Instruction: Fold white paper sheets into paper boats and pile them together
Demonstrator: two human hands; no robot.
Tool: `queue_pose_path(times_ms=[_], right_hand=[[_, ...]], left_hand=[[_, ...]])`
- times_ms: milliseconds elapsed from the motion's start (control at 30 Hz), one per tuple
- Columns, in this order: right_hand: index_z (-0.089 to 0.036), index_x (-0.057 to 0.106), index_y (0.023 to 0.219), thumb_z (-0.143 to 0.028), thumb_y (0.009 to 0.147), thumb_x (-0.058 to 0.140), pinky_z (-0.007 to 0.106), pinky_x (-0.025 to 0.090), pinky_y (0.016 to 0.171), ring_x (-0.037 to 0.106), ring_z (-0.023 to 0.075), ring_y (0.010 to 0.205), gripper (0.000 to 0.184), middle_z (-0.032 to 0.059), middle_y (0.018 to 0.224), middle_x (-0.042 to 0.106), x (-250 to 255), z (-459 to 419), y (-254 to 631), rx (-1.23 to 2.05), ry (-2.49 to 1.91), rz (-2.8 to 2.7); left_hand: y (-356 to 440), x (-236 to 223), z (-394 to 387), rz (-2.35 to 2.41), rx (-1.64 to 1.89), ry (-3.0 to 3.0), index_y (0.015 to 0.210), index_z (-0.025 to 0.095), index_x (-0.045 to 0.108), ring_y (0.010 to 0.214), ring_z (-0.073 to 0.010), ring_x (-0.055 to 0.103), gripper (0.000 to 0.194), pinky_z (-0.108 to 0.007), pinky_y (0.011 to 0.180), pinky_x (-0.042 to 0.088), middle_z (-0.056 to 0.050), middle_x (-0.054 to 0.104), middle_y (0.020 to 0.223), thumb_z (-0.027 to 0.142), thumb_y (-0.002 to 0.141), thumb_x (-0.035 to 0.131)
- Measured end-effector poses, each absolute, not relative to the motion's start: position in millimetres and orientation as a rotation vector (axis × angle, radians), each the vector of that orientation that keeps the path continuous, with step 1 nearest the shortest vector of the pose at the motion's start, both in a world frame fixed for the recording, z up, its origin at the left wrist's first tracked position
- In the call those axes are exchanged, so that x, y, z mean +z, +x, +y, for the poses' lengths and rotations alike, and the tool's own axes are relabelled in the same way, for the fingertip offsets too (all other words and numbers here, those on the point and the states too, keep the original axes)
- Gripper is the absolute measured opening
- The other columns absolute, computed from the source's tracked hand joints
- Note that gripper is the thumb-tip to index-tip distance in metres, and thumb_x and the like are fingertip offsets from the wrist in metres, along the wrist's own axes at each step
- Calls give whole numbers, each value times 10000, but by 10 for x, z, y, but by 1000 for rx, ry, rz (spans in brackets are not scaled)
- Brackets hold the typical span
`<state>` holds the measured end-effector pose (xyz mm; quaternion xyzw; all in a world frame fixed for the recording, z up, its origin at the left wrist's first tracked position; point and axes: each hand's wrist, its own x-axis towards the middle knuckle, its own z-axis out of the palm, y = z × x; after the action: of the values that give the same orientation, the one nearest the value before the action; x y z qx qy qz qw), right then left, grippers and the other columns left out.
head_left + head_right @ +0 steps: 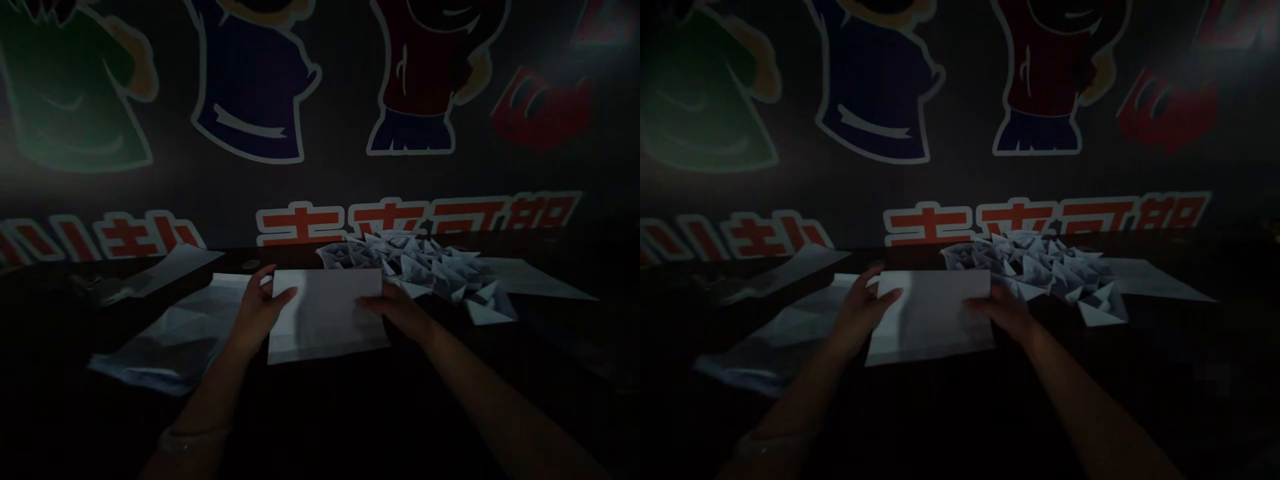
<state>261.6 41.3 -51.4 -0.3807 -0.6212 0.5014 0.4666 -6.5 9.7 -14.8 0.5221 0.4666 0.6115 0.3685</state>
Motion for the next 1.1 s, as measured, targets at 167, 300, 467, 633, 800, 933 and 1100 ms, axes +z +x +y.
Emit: queue_pose_path(times_ms=[167,300,467,633,800,933,1100], right_hand=[[-189,729,957,-404,678,754,415,507,825,684,273,873,353,57,932,752,-530,436,2596,1097,-1006,-1386],[-190,727,964,-418,653,773,409,507,818,682,283,884,388,57,940,751,-541,471,2559,1151,-917,-1297],[-187,728,957,-419,665,773,366,517,798,674,241,885,375,57,955,740,-622,480,2545,1308,-925,-1441],[-175,704,826,-498,740,680,232,387,435,531,116,487,335,7,641,651,-656,461,2454,1177,-1068,-1414],[-195,671,736,-556,729,655,239,272,364,392,93,375,361,-27,506,534,-542,389,2366,1101,-1065,-1417],[-196,635,625,-559,778,603,280,334,444,460,145,459,396,-11,492,511,-437,297,2370,659,-1138,-1386],[-227,680,777,-374,897,498,343,444,649,567,207,642,263,45,658,617,-472,150,2242,147,-984,-1614]], left_hand=[[-114,-185,65,1303,1167,1403,917,171,701,769,-250,675,346,-332,699,498,-69,745,833,465,739,666],[-111,-238,118,1687,1311,1676,760,206,664,759,-263,654,246,-324,688,466,-40,704,701,433,797,578],[-47,-250,102,1866,1479,1898,889,219,618,869,-261,661,249,-312,768,453,-78,714,876,391,893,438],[-40,-189,64,1906,1557,1850,903,205,619,864,-255,654,271,-304,759,455,-78,709,873,394,901,425],[-135,-185,129,1736,1679,1638,1014,189,617,828,-227,644,324,-301,720,481,-59,694,900,452,848,523],[-150,-218,167,1572,1902,1492,1225,192,480,897,-211,639,570,-316,732,514,-108,615,1154,421,738,669],[95,-225,-23,1111,1498,1754,1224,225,544,1216,-285,529,576,-445,1023,404,-125,566,1321,389,702,725]])
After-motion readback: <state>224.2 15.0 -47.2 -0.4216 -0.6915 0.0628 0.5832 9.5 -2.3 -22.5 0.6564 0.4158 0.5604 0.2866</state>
